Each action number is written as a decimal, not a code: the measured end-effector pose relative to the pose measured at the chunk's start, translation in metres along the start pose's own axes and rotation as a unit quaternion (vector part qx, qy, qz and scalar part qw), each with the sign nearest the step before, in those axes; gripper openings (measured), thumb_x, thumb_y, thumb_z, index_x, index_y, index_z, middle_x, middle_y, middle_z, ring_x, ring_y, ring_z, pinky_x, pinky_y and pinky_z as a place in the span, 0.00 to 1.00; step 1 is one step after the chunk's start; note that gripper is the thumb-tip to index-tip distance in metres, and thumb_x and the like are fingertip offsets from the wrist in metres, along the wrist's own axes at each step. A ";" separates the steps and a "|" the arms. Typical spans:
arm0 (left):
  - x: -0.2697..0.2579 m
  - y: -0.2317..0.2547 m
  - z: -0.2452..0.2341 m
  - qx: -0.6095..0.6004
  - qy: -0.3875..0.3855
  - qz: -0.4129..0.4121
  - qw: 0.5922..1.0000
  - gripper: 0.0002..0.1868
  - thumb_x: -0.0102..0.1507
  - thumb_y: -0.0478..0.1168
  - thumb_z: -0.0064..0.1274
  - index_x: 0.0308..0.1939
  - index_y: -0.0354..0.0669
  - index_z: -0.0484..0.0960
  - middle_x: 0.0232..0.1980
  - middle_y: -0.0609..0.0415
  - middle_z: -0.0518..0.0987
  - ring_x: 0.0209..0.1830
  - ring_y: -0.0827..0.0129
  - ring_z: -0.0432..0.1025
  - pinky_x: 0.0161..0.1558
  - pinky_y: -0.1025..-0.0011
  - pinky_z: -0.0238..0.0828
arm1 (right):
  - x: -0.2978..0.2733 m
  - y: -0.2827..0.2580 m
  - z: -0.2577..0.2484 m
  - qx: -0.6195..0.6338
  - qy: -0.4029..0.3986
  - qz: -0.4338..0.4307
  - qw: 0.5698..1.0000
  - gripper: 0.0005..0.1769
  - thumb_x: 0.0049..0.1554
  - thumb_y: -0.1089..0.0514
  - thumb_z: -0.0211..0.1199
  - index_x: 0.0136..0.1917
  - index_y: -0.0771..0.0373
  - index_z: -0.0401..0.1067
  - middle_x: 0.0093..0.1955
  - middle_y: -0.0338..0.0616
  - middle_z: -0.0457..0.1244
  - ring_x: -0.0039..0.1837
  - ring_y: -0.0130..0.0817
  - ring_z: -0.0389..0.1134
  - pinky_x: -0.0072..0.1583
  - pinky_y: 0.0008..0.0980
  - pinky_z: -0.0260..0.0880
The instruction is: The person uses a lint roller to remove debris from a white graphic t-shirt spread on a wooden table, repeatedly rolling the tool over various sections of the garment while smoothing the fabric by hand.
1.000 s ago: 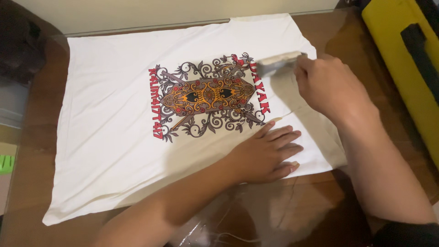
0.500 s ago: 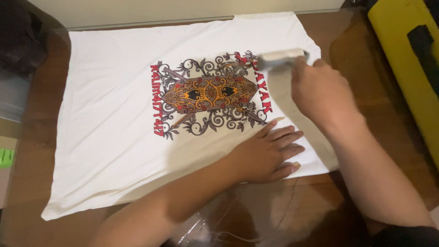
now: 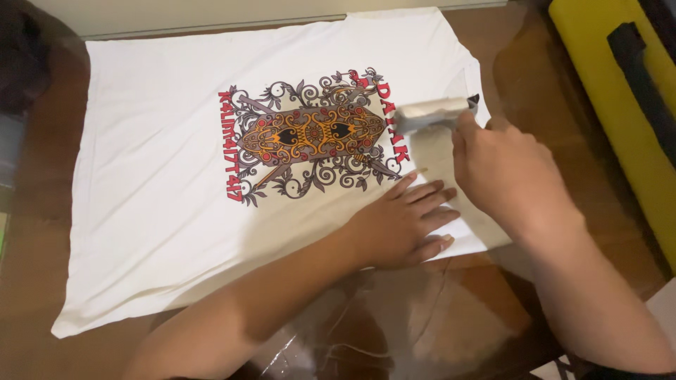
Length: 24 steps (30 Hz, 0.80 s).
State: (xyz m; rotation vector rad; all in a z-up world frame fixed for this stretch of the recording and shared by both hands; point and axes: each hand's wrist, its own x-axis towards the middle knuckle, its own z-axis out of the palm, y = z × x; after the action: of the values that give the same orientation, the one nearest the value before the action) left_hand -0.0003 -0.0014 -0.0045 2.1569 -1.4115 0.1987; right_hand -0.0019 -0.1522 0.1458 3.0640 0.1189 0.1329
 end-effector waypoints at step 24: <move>-0.001 0.008 0.000 0.092 0.103 0.056 0.989 0.17 0.66 0.48 0.49 0.51 0.44 0.85 0.62 0.48 0.79 0.71 0.55 0.69 0.78 0.45 0.50 | -0.026 -0.005 -0.014 0.051 0.061 0.008 0.997 0.16 0.66 0.53 0.52 0.57 0.65 0.73 0.43 0.66 0.66 0.43 0.68 0.70 0.45 0.59 0.72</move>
State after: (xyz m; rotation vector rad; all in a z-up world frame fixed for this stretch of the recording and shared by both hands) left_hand -0.0079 -0.0032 -0.0022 2.1295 -1.4427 0.5992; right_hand -0.0294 -0.1482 0.1576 3.1587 0.1104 0.3242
